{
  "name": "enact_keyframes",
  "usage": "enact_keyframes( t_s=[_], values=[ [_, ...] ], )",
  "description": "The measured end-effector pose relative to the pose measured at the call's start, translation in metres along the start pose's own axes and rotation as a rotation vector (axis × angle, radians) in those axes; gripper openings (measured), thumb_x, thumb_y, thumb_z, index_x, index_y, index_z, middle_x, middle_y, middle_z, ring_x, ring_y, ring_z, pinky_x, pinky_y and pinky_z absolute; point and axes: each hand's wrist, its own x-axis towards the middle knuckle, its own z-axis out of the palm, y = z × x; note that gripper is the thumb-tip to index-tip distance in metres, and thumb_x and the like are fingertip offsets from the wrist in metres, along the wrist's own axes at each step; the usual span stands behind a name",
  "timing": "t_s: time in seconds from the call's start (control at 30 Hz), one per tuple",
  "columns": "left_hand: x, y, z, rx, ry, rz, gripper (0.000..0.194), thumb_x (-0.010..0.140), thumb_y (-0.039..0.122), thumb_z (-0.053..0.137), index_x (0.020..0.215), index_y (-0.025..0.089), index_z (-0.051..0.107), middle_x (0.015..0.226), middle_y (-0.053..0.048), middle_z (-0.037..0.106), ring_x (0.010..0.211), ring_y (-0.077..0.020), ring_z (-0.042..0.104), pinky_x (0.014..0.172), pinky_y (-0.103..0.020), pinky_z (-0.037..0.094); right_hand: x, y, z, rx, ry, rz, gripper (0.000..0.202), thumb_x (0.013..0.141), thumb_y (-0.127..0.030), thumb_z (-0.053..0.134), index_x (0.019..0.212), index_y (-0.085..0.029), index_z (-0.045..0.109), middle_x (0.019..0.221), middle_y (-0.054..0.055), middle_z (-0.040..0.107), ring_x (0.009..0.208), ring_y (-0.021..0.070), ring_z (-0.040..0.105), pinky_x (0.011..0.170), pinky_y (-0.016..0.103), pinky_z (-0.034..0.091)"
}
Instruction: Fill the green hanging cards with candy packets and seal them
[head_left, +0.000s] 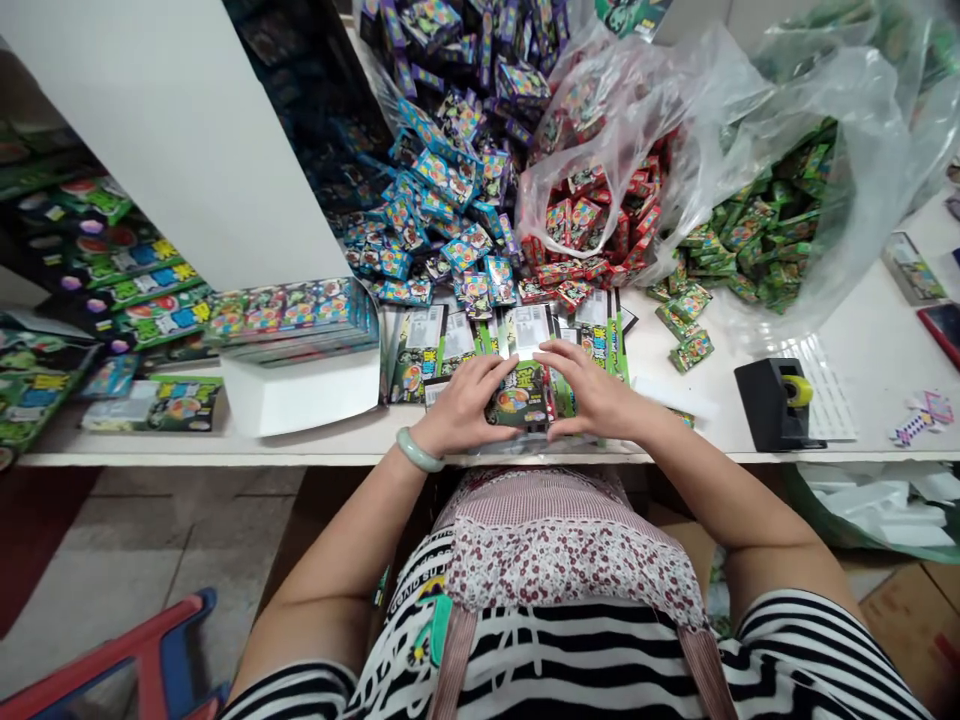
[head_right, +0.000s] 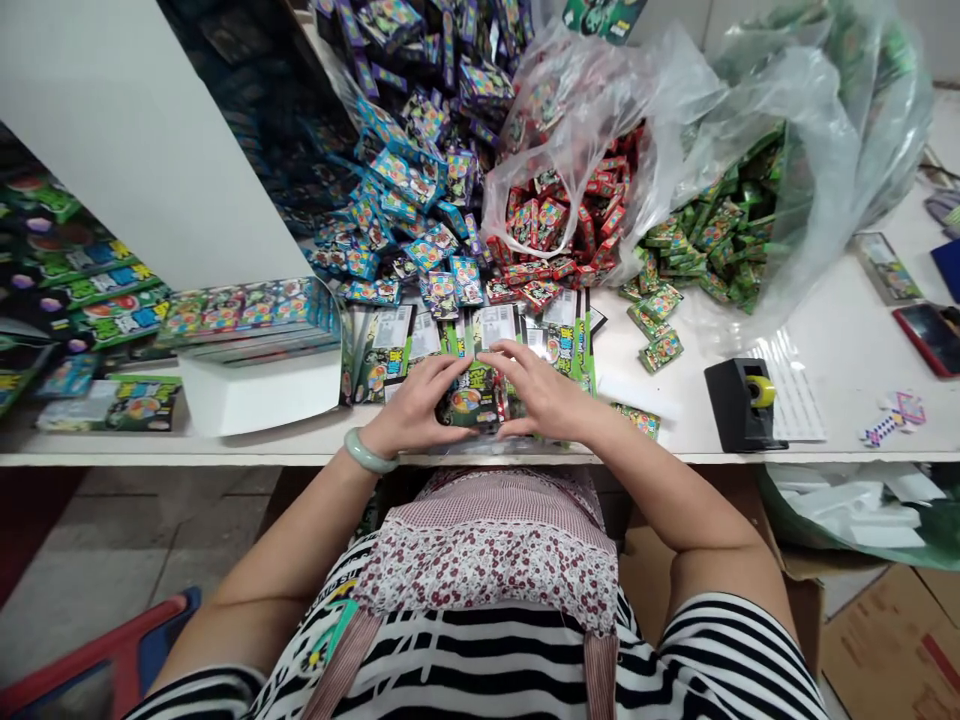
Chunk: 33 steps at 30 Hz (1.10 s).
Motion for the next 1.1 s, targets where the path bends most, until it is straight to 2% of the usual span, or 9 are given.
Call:
enact_keyframes(
  t_s=[0.1,0.23,0.33,0.4,0.53,0.63,0.9,1.0,1.1],
  values=[
    [-0.002,0.002,-0.001,0.0,0.062,-0.065,0.1,0.076,0.054,0.075,0.157,0.022,0.027,0.133,-0.017,0.053,0.121,-0.0352,0.053,0.104,-0.053,0.046,-0.001,-0.008,0.009,-0.004,0.087,0.047,0.077,0.086,-0.059,0.065,0.148,-0.022,0.038,0.133,0.016,0.06,0.135,0.0327,0.047,0.115,0.057,0.037],
    [-0.008,0.001,-0.007,-0.007,0.077,-0.042,0.099,0.078,0.053,0.074,0.158,0.023,0.024,0.134,-0.016,0.052,0.123,-0.034,0.053,0.105,-0.051,0.046,0.009,-0.014,0.015,-0.001,-0.011,0.016,0.046,0.101,-0.048,0.045,0.141,-0.028,0.051,0.132,0.009,0.066,0.137,0.029,0.048,0.117,0.06,0.03],
    [-0.015,-0.002,-0.015,0.01,0.136,-0.076,0.1,0.077,0.054,0.075,0.158,0.023,0.024,0.133,-0.016,0.051,0.122,-0.0339,0.054,0.105,-0.051,0.046,0.043,0.002,0.016,0.011,0.125,0.153,0.038,0.104,-0.038,0.037,0.132,-0.026,0.06,0.118,0.006,0.073,0.116,0.0236,0.062,0.106,0.049,0.043],
    [-0.021,-0.004,-0.022,0.028,0.165,-0.108,0.102,0.077,0.055,0.076,0.158,0.023,0.023,0.133,-0.016,0.051,0.122,-0.0344,0.054,0.105,-0.052,0.046,0.082,0.019,0.021,-0.1,0.162,0.243,0.034,0.102,-0.033,0.045,0.127,-0.021,0.064,0.114,0.009,0.074,0.111,0.0248,0.063,0.102,0.045,0.044],
    [-0.031,-0.002,-0.032,0.037,0.159,-0.11,0.103,0.077,0.054,0.075,0.159,0.023,0.02,0.134,-0.017,0.051,0.123,-0.0349,0.054,0.107,-0.052,0.046,0.164,0.039,0.042,-0.443,-0.135,0.163,0.058,0.081,-0.031,0.077,0.135,-0.018,0.06,0.148,0.017,0.053,0.134,0.0364,0.046,0.106,0.05,0.037],
    [-0.036,-0.003,-0.034,0.032,0.174,-0.134,0.102,0.078,0.054,0.074,0.158,0.023,0.019,0.136,-0.017,0.05,0.125,-0.0355,0.053,0.108,-0.053,0.045,0.197,0.046,0.055,-0.598,-0.255,0.157,0.071,0.072,-0.031,0.084,0.137,-0.018,0.057,0.152,0.021,0.045,0.133,0.0386,0.045,0.106,0.051,0.034],
    [-0.038,-0.014,-0.031,-0.036,0.195,-0.203,0.1,0.076,0.056,0.075,0.157,0.023,0.025,0.138,-0.017,0.05,0.129,-0.0362,0.051,0.111,-0.054,0.043,0.191,0.063,0.057,-0.591,-0.237,0.152,0.063,0.075,-0.028,0.078,0.133,-0.015,0.058,0.153,0.026,0.04,0.131,0.0416,0.044,0.102,0.051,0.036],
    [-0.035,-0.014,-0.03,-0.046,0.2,-0.23,0.101,0.075,0.058,0.076,0.156,0.023,0.026,0.138,-0.017,0.05,0.13,-0.0363,0.05,0.111,-0.054,0.043,0.197,0.063,0.059,-0.535,-0.218,0.179,0.064,0.073,-0.025,0.078,0.131,-0.01,0.057,0.142,0.028,0.049,0.124,0.0399,0.05,0.103,0.052,0.037],
    [-0.036,-0.015,-0.032,-0.062,0.196,-0.284,0.102,0.074,0.058,0.076,0.156,0.023,0.026,0.138,-0.017,0.05,0.131,-0.036,0.05,0.113,-0.055,0.042,0.195,0.065,0.049,-0.315,-0.072,0.194,0.066,0.072,-0.031,0.077,0.131,-0.01,0.055,0.135,0.024,0.054,0.122,0.0375,0.051,0.103,0.052,0.04]
  ],
)
